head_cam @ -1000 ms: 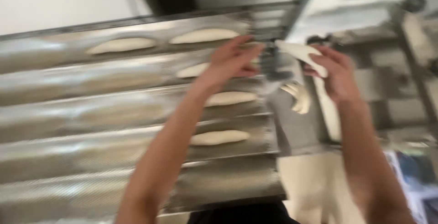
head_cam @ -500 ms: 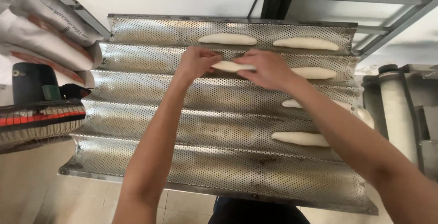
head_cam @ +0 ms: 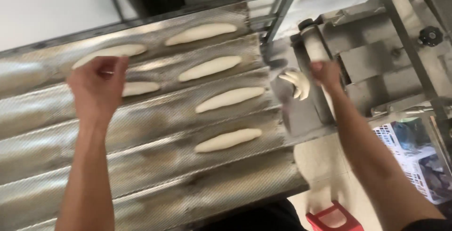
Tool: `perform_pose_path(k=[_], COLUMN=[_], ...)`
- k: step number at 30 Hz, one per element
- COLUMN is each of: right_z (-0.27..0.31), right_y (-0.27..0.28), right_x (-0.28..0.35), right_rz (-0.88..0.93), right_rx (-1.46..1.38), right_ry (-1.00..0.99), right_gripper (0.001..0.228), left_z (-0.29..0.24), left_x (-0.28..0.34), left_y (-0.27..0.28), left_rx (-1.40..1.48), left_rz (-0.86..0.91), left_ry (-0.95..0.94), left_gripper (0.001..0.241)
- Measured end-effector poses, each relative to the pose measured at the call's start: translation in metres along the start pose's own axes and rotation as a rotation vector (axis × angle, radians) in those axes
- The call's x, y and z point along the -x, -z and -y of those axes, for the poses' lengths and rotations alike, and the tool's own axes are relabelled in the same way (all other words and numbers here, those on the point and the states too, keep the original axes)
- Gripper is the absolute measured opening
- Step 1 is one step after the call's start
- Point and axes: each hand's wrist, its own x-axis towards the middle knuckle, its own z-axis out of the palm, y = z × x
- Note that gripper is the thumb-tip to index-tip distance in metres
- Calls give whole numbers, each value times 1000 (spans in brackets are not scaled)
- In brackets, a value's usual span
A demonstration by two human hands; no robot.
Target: Feeding dough balls into a moulding machine and arranging the shaped dough on baking trays
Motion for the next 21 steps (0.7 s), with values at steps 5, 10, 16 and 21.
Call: perform_pose_path(k=[5,10,16,21], right_z=[-21,11,89,224], right_y=[-84,-71,67,235], right_x=[32,34,-1,18], right_rz=[175,201,170,309], right_rx=[-32,-114,-851,-1285], right_ry=[-404,-461,-378,-214], right_gripper=[54,47,18,34], left_z=[-78,-140,-173,-201], left_x=[-2,11,18,21], left_y=[-68,-100,-119,-130], left_rx=[126,300,625,1062], left_rz=[86,163,340,497], left_ry=[-31,52,128,351], left_gripper=[16,18,20,81])
